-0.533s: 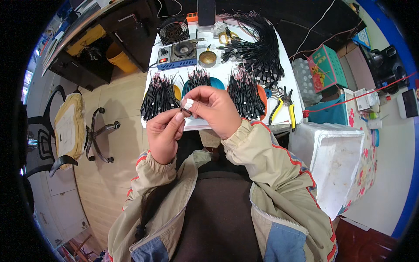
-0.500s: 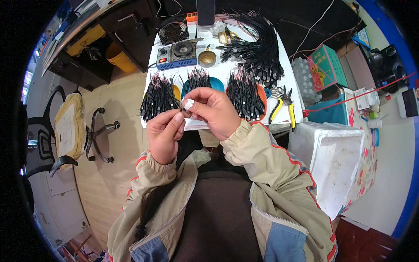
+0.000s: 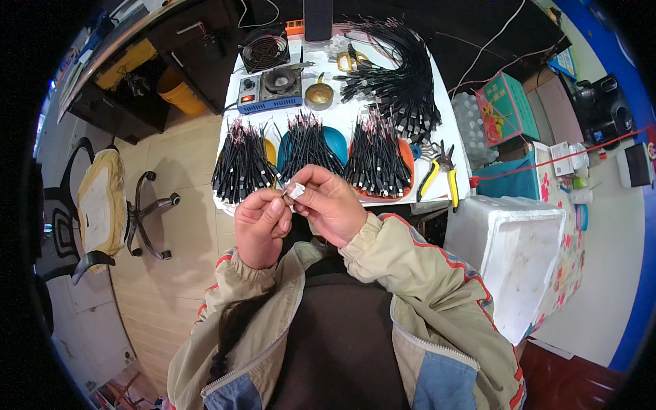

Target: The person repeatedly picks black wires from trays, strips the ends with pliers, and attaches white connectors. They place finished wires into a white box and continue the cycle with new wires.

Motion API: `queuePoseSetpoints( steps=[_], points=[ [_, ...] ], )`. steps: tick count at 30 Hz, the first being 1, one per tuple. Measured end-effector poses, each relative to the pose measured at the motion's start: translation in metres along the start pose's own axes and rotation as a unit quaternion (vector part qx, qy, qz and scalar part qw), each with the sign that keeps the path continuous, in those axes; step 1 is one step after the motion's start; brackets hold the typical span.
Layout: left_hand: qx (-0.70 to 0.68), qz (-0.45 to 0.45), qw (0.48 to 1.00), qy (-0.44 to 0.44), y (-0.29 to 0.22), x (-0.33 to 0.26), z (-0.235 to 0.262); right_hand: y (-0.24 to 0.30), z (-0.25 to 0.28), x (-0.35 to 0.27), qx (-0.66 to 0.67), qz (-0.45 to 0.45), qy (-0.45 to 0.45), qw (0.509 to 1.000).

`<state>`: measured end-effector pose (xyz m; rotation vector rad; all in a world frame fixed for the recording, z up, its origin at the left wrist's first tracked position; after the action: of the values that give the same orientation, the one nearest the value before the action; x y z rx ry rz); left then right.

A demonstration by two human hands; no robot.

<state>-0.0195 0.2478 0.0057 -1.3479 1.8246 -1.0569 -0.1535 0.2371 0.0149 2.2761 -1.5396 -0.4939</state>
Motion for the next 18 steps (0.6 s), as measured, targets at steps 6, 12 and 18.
queuePoseSetpoints(
  steps=[6,12,18],
  points=[
    [0.107,-0.063,0.99,-0.06,0.001,-0.004,0.018,0.001,0.006,0.023,-0.2,-0.09,-0.034,0.975],
    [0.041,-0.066,0.986,-0.149,-0.007,0.003,0.05,0.029,0.022,0.137,-0.785,0.119,-0.12,0.596],
    [0.028,-0.064,0.983,-0.17,-0.012,-0.002,0.061,0.011,0.027,0.167,-0.841,0.057,-0.122,0.525]
  ],
)
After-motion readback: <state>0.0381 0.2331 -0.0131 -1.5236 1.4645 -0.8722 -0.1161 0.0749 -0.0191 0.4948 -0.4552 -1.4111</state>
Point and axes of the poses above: each hand's wrist, its own x-axis towards the middle knuckle, its own z-axis out of the back of the hand, y = z × x, the point moved 3 cm from there along x, towards the middle knuckle, and after that the axes turned 11 degrees about x, right-handed, at the moved point
